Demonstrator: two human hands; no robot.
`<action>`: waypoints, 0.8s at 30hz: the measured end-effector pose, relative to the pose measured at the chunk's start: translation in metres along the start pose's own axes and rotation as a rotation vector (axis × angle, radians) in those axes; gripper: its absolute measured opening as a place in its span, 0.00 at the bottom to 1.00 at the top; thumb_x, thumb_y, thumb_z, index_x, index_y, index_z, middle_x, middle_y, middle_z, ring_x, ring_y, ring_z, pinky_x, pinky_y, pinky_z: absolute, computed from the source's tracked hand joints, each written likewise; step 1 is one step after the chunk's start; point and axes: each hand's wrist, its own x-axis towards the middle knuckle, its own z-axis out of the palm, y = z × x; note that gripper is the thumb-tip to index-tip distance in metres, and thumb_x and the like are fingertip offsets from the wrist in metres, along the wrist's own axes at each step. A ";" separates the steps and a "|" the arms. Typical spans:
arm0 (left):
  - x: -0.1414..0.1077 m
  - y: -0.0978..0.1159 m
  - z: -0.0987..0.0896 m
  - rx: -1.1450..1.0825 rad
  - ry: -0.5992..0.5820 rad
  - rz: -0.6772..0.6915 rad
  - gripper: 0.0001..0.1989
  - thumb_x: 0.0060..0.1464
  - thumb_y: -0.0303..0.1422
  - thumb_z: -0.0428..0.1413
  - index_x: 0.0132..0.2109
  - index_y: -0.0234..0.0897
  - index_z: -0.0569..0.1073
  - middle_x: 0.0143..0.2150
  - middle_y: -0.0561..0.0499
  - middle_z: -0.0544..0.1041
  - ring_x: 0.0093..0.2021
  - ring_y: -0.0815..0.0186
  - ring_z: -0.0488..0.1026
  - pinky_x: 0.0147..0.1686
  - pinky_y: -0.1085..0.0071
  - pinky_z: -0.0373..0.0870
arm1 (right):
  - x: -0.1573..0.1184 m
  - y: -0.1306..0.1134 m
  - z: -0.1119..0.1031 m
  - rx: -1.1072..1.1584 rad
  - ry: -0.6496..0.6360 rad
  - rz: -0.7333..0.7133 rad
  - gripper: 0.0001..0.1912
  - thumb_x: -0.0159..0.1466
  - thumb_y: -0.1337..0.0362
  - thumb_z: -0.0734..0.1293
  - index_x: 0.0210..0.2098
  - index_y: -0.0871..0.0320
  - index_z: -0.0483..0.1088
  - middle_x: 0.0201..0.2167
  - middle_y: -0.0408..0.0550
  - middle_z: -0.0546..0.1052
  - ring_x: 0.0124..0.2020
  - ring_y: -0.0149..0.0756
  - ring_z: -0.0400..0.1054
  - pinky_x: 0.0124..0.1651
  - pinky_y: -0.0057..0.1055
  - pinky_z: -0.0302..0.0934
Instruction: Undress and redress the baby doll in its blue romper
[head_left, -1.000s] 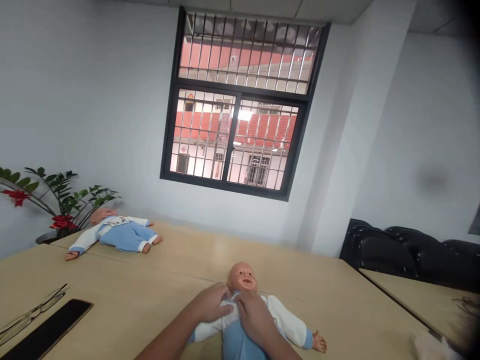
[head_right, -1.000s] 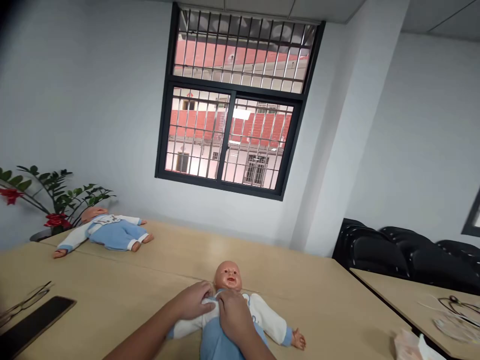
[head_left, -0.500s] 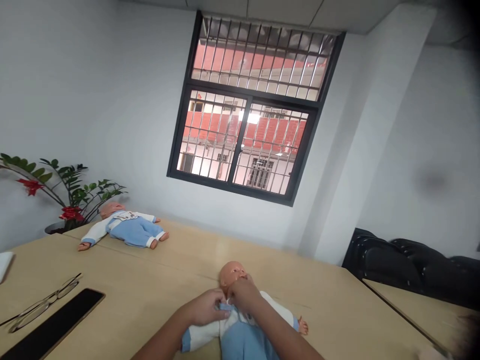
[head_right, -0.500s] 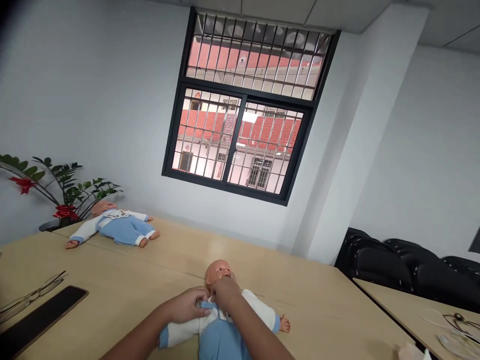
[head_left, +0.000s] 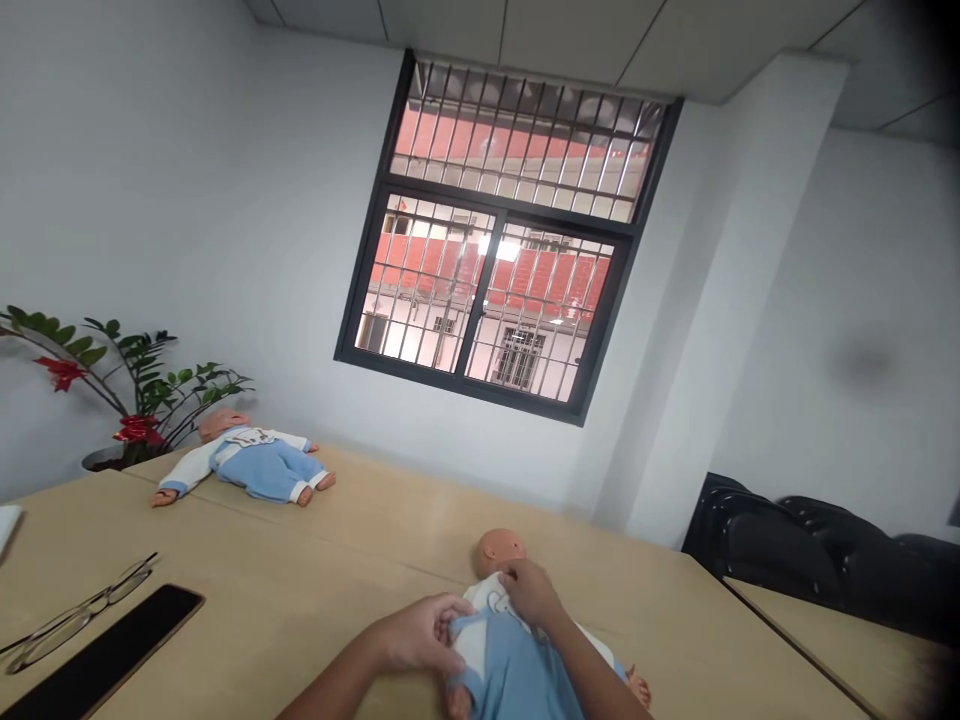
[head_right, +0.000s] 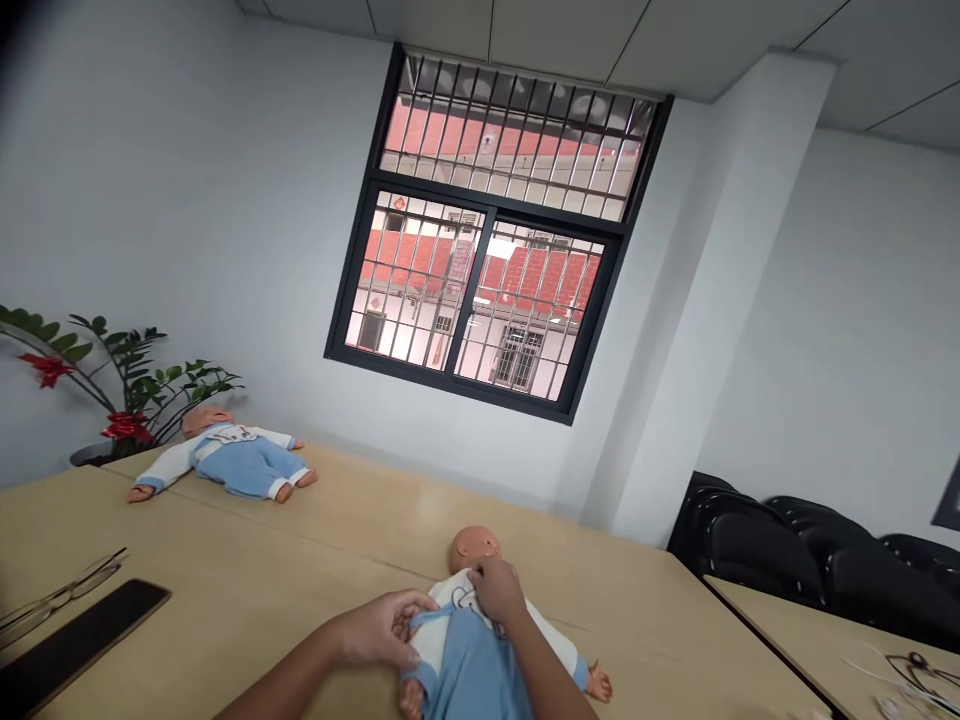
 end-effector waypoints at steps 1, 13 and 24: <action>0.000 0.001 0.002 0.080 0.010 0.005 0.49 0.34 0.51 0.75 0.63 0.42 0.70 0.52 0.47 0.73 0.48 0.60 0.71 0.50 0.65 0.68 | 0.002 0.006 0.001 0.019 0.008 0.014 0.14 0.69 0.65 0.62 0.33 0.56 0.79 0.35 0.48 0.83 0.39 0.38 0.75 0.41 0.30 0.58; -0.006 0.018 0.022 0.509 0.168 0.035 0.31 0.46 0.40 0.69 0.57 0.41 0.73 0.45 0.51 0.79 0.43 0.62 0.72 0.47 0.69 0.68 | -0.002 0.026 0.025 0.147 0.119 0.136 0.18 0.70 0.60 0.58 0.42 0.55 0.80 0.43 0.52 0.83 0.49 0.45 0.74 0.52 0.37 0.61; 0.006 -0.001 0.021 0.897 0.254 -0.102 0.12 0.56 0.31 0.56 0.47 0.44 0.72 0.48 0.49 0.80 0.48 0.56 0.76 0.46 0.67 0.67 | -0.019 0.061 0.036 0.322 0.367 0.096 0.20 0.68 0.61 0.55 0.42 0.61 0.78 0.47 0.61 0.79 0.53 0.48 0.72 0.59 0.37 0.61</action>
